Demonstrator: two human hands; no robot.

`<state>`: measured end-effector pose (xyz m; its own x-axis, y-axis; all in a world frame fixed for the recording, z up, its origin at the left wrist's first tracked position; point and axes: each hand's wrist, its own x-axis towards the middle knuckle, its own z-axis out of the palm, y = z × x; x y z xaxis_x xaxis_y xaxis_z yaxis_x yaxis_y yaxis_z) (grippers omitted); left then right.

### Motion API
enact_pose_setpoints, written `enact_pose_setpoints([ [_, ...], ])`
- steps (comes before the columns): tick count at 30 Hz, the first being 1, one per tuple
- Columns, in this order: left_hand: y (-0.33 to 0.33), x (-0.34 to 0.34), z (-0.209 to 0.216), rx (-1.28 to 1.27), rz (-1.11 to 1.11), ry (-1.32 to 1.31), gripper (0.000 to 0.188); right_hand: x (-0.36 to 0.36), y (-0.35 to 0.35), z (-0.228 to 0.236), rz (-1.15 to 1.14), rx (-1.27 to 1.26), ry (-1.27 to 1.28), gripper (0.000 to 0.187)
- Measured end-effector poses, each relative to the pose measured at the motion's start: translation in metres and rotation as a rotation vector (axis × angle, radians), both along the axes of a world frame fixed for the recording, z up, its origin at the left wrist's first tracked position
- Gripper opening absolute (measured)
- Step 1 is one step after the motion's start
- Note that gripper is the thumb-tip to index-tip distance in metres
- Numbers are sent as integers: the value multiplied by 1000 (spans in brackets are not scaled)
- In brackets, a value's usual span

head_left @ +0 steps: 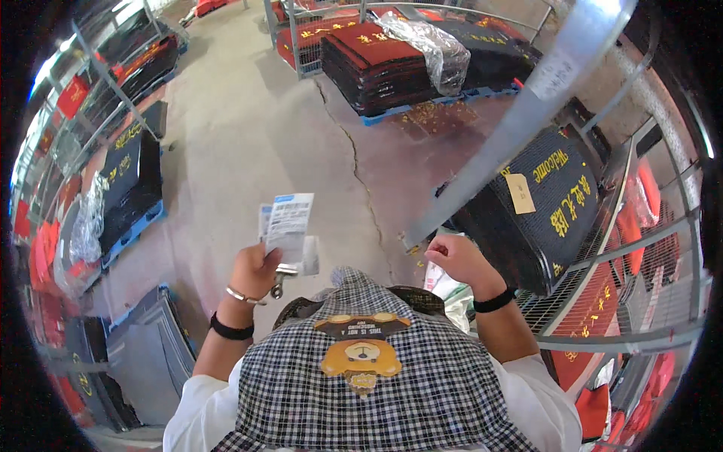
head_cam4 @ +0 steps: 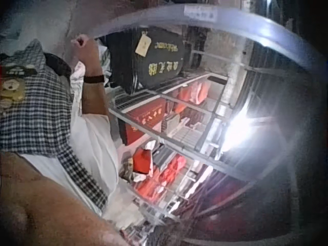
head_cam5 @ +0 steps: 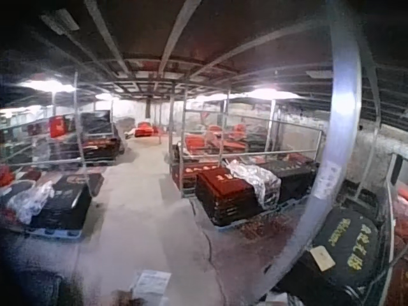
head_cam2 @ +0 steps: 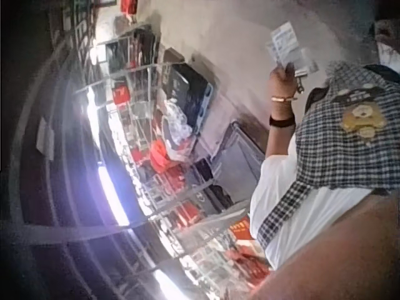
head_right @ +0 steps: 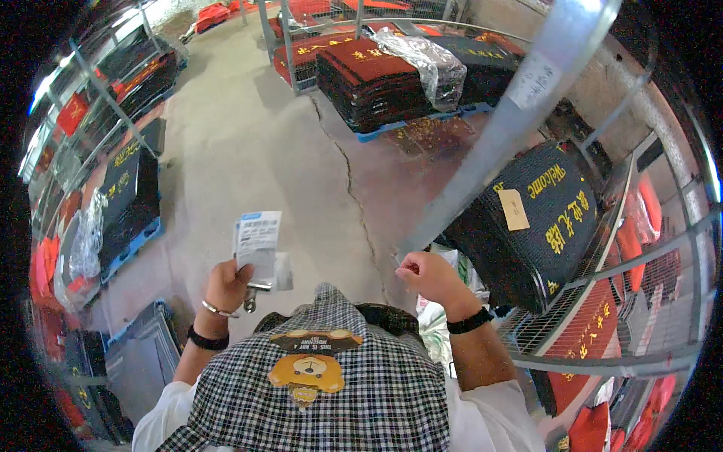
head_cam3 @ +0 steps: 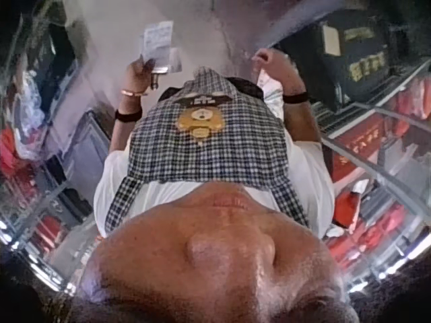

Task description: The recorder is sorting, moving, and scanning stacks of rubber floor mats in a warehouse.

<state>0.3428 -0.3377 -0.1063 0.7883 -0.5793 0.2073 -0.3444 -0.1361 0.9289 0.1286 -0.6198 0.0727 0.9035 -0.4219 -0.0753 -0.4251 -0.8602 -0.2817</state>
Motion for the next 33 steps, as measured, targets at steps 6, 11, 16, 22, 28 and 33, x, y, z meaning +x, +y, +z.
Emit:
enact_pose_setpoints([
  [6,-21,4,25,-74,-94,8,16,24,-32,-44,71,55,68,25],
  [11,-18,-9,11,25,-148,-130,19,63,-58,-80,-13,88,13,27],
  [16,1,14,4,-216,-75,-117,19,124,-99,-73,-98,117,-11,29],
  [22,62,32,-57,-97,355,59,27,115,-86,-91,6,135,25,31],
  [28,88,38,-88,4,536,198,34,9,-127,-159,44,-102,390,42],
  [33,28,57,-43,69,352,-50,30,-72,-215,-158,298,-565,686,19],
])
